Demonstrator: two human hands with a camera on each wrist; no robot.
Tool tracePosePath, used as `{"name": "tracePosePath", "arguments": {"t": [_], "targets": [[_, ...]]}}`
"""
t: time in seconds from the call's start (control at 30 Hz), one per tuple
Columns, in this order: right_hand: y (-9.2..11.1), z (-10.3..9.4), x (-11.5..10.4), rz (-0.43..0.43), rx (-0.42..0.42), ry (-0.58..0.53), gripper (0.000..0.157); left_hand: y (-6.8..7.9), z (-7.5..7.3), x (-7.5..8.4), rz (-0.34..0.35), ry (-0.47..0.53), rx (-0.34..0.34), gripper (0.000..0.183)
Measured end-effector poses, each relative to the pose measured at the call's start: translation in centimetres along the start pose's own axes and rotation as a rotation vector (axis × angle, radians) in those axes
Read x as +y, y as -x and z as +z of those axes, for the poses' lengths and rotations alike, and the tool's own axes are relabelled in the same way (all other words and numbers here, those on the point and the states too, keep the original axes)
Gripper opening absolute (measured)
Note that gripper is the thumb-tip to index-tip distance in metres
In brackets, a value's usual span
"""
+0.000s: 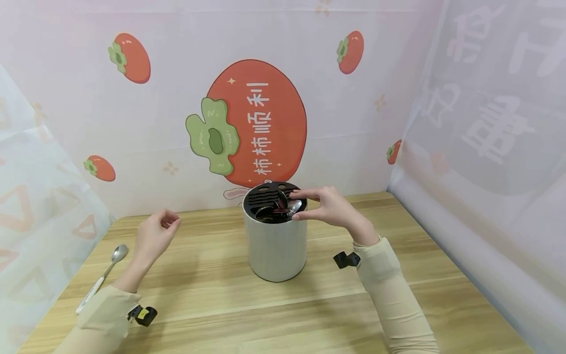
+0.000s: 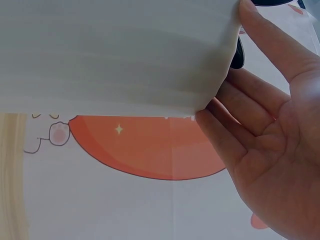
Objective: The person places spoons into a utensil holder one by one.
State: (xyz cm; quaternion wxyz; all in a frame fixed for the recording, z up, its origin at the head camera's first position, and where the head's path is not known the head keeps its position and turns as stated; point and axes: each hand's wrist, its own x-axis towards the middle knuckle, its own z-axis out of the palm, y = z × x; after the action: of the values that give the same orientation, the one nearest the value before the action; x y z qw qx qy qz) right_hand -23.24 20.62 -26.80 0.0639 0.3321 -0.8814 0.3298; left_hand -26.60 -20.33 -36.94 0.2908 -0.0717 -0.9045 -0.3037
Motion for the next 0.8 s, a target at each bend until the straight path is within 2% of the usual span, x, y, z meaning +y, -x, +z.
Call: {"name": "tracePosePath", "arguments": {"t": [0.17,0.43,0.8], "targets": [[0.0,0.1,0.0,0.002,-0.002,-0.004,0.045,0.6,-0.7,-1.8,-0.011,-0.059,-0.012,0.005],[0.0,0.1,0.1,-0.006,0.002,0.000,0.045,1.4,-1.6,-4.4,-0.046,-0.081,-0.047,0.006],[-0.1,0.1,0.1,-0.004,0.001,-0.001,0.045,2.4,-3.1,-7.1,-0.106,-0.156,-0.105,0.009]]}}
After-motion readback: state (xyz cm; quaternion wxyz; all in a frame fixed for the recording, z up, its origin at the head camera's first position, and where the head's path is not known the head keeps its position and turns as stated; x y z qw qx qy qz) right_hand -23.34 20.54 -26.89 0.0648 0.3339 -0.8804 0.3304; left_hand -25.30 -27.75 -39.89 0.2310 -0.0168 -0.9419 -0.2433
